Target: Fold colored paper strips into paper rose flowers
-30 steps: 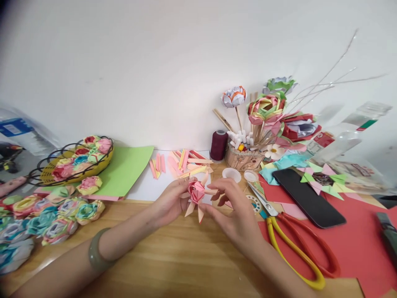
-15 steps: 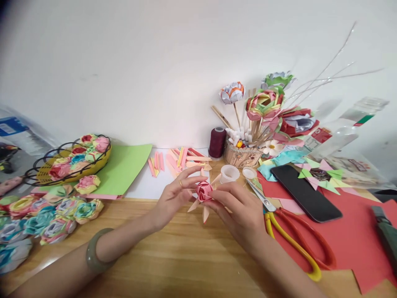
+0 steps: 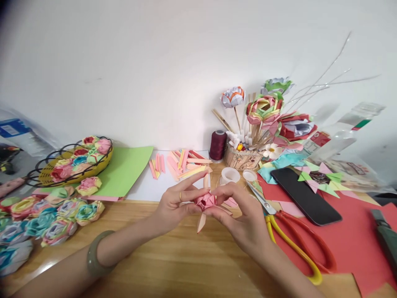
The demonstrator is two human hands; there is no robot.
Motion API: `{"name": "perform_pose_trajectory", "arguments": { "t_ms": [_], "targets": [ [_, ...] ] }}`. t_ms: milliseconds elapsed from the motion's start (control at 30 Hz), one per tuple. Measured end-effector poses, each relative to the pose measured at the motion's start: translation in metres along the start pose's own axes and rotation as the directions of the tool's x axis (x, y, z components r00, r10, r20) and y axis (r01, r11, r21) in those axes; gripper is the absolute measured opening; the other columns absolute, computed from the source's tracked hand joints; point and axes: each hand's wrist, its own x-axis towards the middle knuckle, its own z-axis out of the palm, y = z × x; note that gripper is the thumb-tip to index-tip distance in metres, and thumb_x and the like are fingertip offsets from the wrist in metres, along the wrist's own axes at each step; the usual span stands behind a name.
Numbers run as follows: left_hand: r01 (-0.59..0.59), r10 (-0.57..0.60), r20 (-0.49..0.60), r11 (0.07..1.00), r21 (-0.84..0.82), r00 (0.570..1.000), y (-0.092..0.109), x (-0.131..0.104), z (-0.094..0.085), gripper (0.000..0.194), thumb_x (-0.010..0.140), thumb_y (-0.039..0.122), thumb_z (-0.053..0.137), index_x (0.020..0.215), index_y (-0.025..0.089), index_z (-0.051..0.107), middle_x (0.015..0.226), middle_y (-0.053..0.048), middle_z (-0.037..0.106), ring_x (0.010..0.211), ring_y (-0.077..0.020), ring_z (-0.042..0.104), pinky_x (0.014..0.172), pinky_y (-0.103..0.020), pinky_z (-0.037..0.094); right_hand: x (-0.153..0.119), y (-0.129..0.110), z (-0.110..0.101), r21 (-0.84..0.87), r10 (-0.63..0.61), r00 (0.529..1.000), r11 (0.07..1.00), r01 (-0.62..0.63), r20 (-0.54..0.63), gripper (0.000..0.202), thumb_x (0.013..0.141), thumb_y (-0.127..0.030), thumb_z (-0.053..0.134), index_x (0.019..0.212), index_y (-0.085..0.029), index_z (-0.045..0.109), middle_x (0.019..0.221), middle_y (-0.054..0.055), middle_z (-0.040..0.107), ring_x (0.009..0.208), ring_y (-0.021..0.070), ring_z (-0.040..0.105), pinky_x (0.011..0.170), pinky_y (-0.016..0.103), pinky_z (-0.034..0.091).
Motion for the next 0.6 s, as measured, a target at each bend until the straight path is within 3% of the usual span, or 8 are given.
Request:
{"name": "perform_pose_trajectory", "arguments": {
  "t_ms": [133,267,467,600],
  "targets": [
    [-0.058,0.057,0.019,0.997,0.045,0.998,0.0015,-0.0004,0.0019,0.035,0.076,0.019,0.057,0.109,0.032,0.058,0.141,-0.005,0.033,0.083,-0.0132,0.059,0.082,-0.032,0.048,0.0012,-0.0004,0.0013,0.102,-0.034,0.999,0.994,0.033,0.009,0.010,0.077,-0.027,0.062,0.085,-0.024,0.057,0.072,0.001,0.058,0.067,0.0163,0.055,0.058,0.030,0.046],
    [-0.087,0.088,-0.021,0.995,0.043,0.996,-0.0016,-0.0002,0.0038,0.034,0.077,0.019,0.056,0.109,0.031,0.059,0.140,-0.005,0.035,0.087,-0.0137,0.059,0.084,-0.032,0.048,0.0019,-0.0025,0.0022,0.054,-0.135,0.991,0.989,0.135,-0.006,0.018,0.077,-0.017,0.062,0.092,-0.027,0.059,0.078,0.002,0.062,0.076,0.0186,0.057,0.066,0.034,0.046],
    [0.020,-0.027,-0.082,0.996,-0.084,0.996,-0.0081,-0.0011,0.0064,0.042,0.074,0.022,0.061,0.114,0.030,0.056,0.136,-0.005,0.037,0.111,-0.0204,0.051,0.091,-0.032,0.045,0.0008,-0.0031,0.0030,-0.059,-0.068,0.996,0.996,0.065,-0.056,0.032,0.072,-0.030,0.067,0.102,-0.024,0.054,0.090,0.006,0.057,0.086,0.0215,0.054,0.071,0.035,0.047],
    [0.056,-0.062,-0.057,0.994,-0.099,0.996,-0.0044,-0.0010,0.0070,0.053,0.072,0.021,0.063,0.122,0.027,0.047,0.137,-0.006,0.038,0.115,-0.0219,0.048,0.095,-0.032,0.042,0.0014,-0.0017,0.0023,-0.117,-0.092,0.995,0.989,0.087,-0.039,0.038,0.072,-0.033,0.067,0.106,-0.025,0.052,0.091,0.007,0.058,0.088,0.0226,0.054,0.074,0.037,0.047]
  ]
}}
